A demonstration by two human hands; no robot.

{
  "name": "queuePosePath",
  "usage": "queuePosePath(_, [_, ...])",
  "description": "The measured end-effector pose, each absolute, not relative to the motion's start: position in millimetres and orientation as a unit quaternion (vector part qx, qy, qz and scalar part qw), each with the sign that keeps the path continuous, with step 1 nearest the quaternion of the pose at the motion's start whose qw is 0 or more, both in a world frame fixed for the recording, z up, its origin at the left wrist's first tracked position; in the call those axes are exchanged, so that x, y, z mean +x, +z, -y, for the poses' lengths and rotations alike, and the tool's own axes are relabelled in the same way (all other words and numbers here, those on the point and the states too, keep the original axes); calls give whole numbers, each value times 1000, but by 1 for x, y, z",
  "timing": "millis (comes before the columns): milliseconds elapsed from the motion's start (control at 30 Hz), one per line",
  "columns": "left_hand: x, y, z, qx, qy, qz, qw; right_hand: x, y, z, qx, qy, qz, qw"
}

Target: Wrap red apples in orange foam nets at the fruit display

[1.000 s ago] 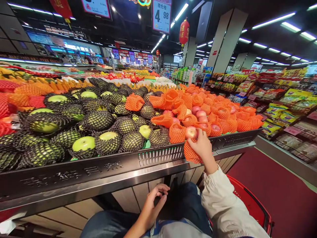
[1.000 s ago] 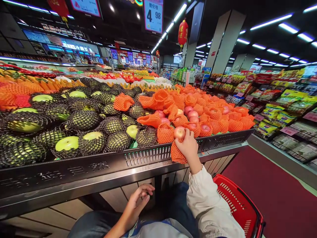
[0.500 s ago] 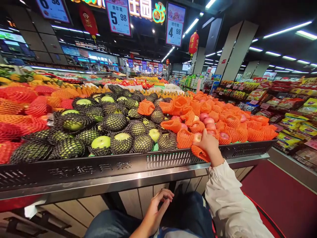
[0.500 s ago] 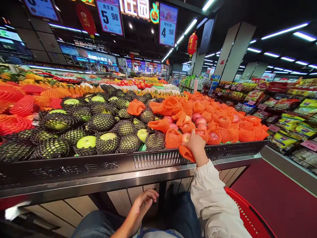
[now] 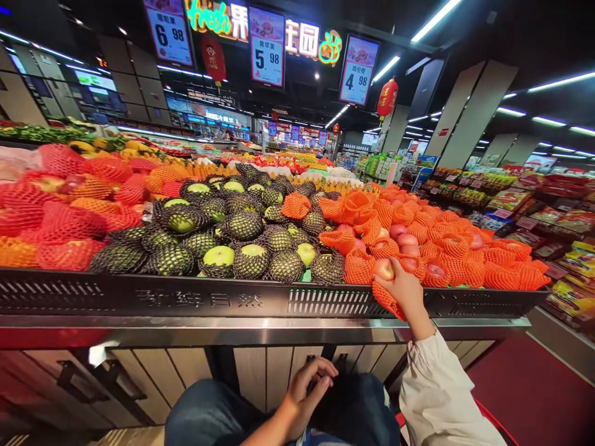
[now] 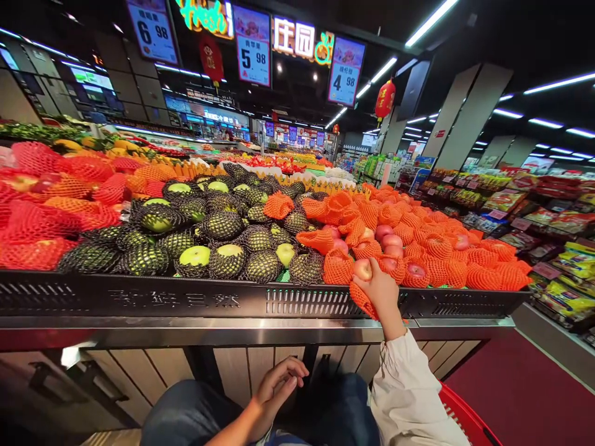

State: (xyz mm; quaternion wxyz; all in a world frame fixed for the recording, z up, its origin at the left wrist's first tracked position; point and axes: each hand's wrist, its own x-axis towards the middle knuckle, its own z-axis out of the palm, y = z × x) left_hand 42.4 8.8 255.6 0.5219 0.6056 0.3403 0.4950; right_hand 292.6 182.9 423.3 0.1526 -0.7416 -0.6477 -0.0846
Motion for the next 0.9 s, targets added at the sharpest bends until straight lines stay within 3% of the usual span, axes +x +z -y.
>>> queuePosePath(233, [39,259,-9,613,510,-336,502,286,399,-172,-746,-150,580,292])
queuePosePath(500, [37,268,-9,617,501,-340,502,272,401,-166,-755,-158,534,346])
queuePosePath(700, [37,265,-11,607,498,-338,519,283,394,-167,-678,-112,495,532])
queuePosePath(833, [35,268,-15,601,496,-342,525,283,389,-147,-516,-115,491,692])
queuePosePath(900, [33,273,-19,595,491,-343,536,275,383,-127,-453,-79,526,716])
